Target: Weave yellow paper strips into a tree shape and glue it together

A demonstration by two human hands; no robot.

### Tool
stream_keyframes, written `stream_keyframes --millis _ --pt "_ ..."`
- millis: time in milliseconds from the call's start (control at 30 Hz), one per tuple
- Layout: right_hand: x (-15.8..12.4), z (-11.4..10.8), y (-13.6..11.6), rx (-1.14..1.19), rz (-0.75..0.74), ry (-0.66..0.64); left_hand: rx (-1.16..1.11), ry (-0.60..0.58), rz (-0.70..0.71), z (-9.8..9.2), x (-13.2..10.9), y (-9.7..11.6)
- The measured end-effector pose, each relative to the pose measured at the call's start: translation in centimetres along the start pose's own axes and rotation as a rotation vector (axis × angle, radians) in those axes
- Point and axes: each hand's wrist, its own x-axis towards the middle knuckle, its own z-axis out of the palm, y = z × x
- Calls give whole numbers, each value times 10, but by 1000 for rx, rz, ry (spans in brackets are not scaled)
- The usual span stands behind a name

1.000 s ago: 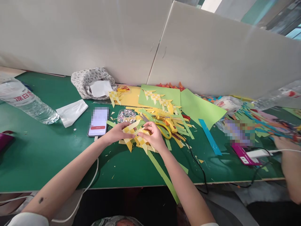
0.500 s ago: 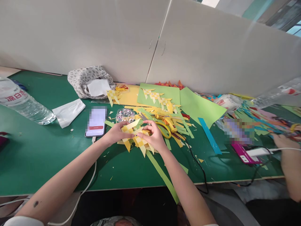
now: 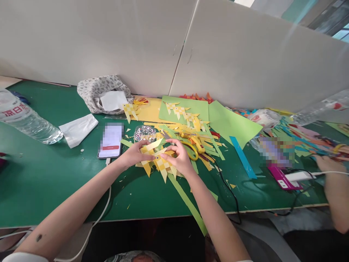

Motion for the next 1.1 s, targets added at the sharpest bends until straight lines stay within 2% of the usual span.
stream_keyframes --millis 233,367,433,567,667,767,833,900,1000,1100 --pt "0 1 -2 -13 4 8 -5 6 44 1 1 -4" --pt "-1 2 -5 -11 -27 23 -39 -68 -24 0 2 -2" --pt "0 0 -7 17 -78 136 -106 -57 -32 -4 3 1" --pt "3 -9 -8 198 -118 466 -344 97 15 -17 5 5" --pt "5 -15 -7 267 -96 543 -343 133 60 -22 4 6" --pt "4 -16 -10 214 -56 459 -182 21 26 -18 1 8" --pt "3 -15 -12 169 -7 318 -74 -104 -16 -13 -2 9" --pt "1 -13 -13 120 27 167 -1 -182 -21 -8 -4 10" --pt "-1 -10 -12 35 0 20 45 -209 -2 -4 -5 9" --pt "-2 -7 -10 4 -18 -9 48 -215 -24 -4 -3 7"
